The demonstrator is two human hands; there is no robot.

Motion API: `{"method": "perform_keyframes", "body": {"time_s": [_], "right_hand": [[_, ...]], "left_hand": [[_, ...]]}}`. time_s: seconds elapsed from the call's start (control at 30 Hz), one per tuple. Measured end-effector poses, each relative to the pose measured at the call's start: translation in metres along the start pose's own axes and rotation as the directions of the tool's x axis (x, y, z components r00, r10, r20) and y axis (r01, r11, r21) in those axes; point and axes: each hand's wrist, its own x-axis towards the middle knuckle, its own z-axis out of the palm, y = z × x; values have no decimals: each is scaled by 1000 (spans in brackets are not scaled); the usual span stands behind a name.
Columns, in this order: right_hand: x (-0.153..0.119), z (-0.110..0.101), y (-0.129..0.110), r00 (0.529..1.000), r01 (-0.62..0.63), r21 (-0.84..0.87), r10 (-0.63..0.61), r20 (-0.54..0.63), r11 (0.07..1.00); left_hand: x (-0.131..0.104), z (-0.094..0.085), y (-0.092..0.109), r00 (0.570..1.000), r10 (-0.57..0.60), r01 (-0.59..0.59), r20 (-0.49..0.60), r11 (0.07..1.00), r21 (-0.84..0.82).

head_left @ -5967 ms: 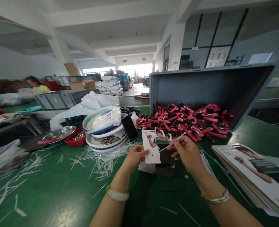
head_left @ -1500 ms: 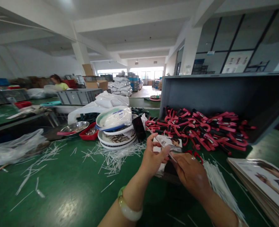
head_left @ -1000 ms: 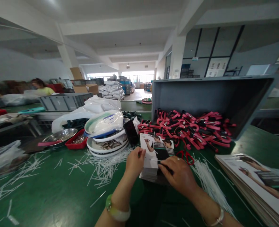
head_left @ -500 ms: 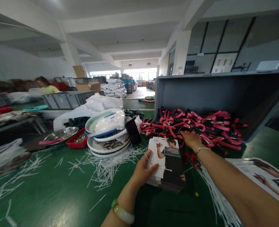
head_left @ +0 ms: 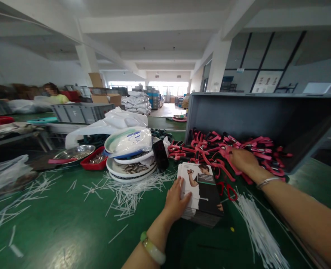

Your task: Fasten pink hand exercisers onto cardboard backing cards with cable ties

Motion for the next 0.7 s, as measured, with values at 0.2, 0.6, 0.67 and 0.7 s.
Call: {"method": "perform_keyframes", "body": {"time_s": [0.2,0.6,0.67,0.7], "right_hand": [[-23,-56,-47,862,488,-26,-486,-146,873],[-93,-55,-119,807,586,145,-591,-12,797],[-95,-56,-120,787,598,293,-616,-39,746],[-93,-56,-118,790,587,365,-610,-64,722]], "left_hand": [[3,-2,2,996,19,-37,82,972,231],[5,-3,-2,1000,-29,31,11,967,-252],[3,-6,2,998,-59,61,17,924,-378],[3,-7,4,996,-83,82,18,895,-438]]}}
